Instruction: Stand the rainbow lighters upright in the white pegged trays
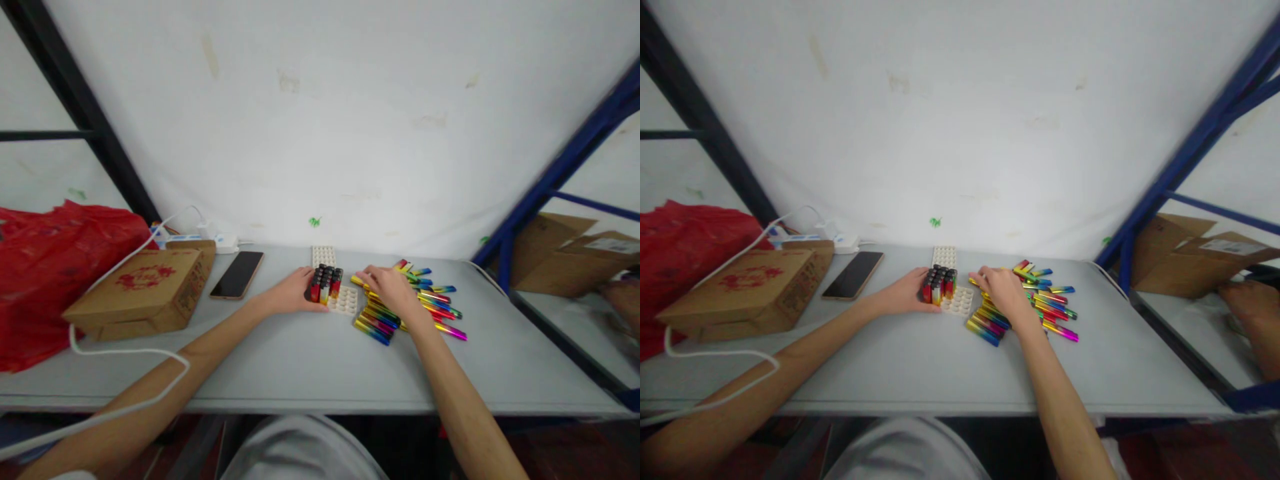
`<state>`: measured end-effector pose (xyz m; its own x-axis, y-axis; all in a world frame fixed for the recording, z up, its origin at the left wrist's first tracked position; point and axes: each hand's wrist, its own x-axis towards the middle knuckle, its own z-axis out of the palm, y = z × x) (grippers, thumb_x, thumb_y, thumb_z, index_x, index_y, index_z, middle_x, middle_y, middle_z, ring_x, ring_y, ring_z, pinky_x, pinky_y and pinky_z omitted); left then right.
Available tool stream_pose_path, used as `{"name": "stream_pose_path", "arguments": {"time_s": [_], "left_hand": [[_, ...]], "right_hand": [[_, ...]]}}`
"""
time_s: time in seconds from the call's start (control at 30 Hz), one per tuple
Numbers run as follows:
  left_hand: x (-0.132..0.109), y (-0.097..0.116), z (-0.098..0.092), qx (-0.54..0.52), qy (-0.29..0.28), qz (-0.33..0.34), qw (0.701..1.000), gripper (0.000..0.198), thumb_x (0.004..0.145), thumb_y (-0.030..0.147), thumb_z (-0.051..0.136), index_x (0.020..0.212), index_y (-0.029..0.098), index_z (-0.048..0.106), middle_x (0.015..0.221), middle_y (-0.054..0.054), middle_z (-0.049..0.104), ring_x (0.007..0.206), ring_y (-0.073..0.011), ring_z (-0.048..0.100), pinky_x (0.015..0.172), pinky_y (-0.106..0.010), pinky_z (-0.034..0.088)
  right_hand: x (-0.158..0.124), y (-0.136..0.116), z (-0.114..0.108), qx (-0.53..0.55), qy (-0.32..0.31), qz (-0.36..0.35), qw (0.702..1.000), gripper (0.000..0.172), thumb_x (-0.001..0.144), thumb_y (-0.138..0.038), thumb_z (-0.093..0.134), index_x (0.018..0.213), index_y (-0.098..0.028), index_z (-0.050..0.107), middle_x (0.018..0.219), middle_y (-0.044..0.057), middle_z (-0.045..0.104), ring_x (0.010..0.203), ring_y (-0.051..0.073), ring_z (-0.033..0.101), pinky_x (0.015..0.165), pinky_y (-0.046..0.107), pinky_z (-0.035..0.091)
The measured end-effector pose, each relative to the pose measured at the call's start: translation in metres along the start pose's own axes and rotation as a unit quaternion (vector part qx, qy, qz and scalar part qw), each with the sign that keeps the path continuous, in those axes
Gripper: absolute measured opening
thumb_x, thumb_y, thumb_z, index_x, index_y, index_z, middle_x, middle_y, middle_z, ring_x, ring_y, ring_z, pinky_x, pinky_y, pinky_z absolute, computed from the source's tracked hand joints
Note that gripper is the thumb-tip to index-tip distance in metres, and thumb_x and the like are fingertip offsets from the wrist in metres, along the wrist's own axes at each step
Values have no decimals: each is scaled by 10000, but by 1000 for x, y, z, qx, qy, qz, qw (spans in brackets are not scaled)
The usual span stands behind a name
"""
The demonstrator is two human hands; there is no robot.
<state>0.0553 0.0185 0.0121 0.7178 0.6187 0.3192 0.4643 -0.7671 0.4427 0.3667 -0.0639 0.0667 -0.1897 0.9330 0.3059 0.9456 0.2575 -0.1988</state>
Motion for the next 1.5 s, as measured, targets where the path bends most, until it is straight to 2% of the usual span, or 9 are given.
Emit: {"name": "stream_pose_path", "arguments": {"time_s": [0.23, 0.47, 0.77, 0.93, 1.07, 1.23, 1.3, 1.4, 1.5], "left_hand": [[-2, 4, -3, 3, -7, -11, 1000, 803, 829, 690, 988, 1429, 215, 742, 1436, -164, 770, 1358, -421, 713, 1251, -529, 541], [-1, 4, -3, 5, -13, -13, 1000, 823, 829, 696, 981, 1454, 231, 717, 1476, -148, 757, 1397, -423, 697, 1263, -515, 536], [0, 2, -1, -4, -4, -3, 1000, 798, 823, 716, 976, 1420, 242, 740, 1434, -144, 771, 1364, -428, 709, 1258, -526, 539], [-1, 1, -1, -11, -5, -15, 1000, 832, 805, 703, 990, 1451, 244, 736, 1474, -150, 766, 1388, -433, 700, 1250, -531, 545], [0, 2, -2, -17, -9, -24, 1000, 857, 788, 704, 1004, 1449, 227, 739, 1485, -164, 757, 1415, -445, 690, 1263, -530, 531], [-1, 1, -1, -12, -9, -16, 1000, 817, 817, 708, 988, 1438, 242, 735, 1453, -155, 768, 1397, -435, 696, 1237, -523, 545], [-1, 1, -1, -9, -8, -9, 1000, 816, 823, 701, 990, 1456, 260, 725, 1461, -141, 767, 1400, -421, 696, 1240, -508, 543], [-2, 1, -1, -7, -6, -9, 1000, 825, 823, 707, 990, 1467, 268, 719, 1471, -139, 764, 1394, -420, 698, 1238, -515, 547], [-2, 1, 0, -10, -4, -10, 1000, 837, 816, 714, 991, 1464, 256, 724, 1474, -148, 763, 1401, -429, 695, 1251, -531, 541]], "right_hand": [[-19, 74, -31, 144, -13, 35, 989, 331, 1093, -465, 679, 973, -217, 862, 898, 83, 870, 803, 268, 791, 758, 352, 548], [-19, 64, -24, 158, -118, 9, 980, 103, 980, -329, 848, 971, -235, 890, 966, 65, 883, 887, 249, 796, 802, 343, 566], [-12, 60, -12, 75, -87, 8, 993, 26, 942, -220, 895, 966, -213, 904, 998, 101, 849, 970, 293, 778, 945, 413, 569], [-9, 67, -6, 139, -12, 6, 990, 104, 935, -286, 891, 1007, -211, 893, 1052, 111, 822, 1002, 288, 749, 989, 436, 570], [-2, 62, 2, 301, 91, 60, 947, 368, 876, -553, 915, 1019, -216, 873, 1044, 110, 830, 989, 301, 745, 935, 448, 600], [4, 35, 10, 570, 184, 142, 788, 619, 773, -813, 919, 978, -250, 763, 1046, 89, 840, 1029, 295, 790, 943, 440, 641], [4, 24, 11, 618, 184, 142, 751, 636, 786, -840, 904, 991, -272, 706, 1008, 73, 824, 961, 275, 794, 894, 430, 656], [5, 9, 15, 622, 123, 112, 765, 655, 818, -870, 855, 1053, -298, 641, 800, -17, 691, 685, 199, 676, 712, 371, 619], [6, 0, 23, 572, 73, 94, 811, 651, 900, -932, 707, 1031, -307, 576, 678, -91, 489, 522, 146, 445, 517, 290, 434]]}}
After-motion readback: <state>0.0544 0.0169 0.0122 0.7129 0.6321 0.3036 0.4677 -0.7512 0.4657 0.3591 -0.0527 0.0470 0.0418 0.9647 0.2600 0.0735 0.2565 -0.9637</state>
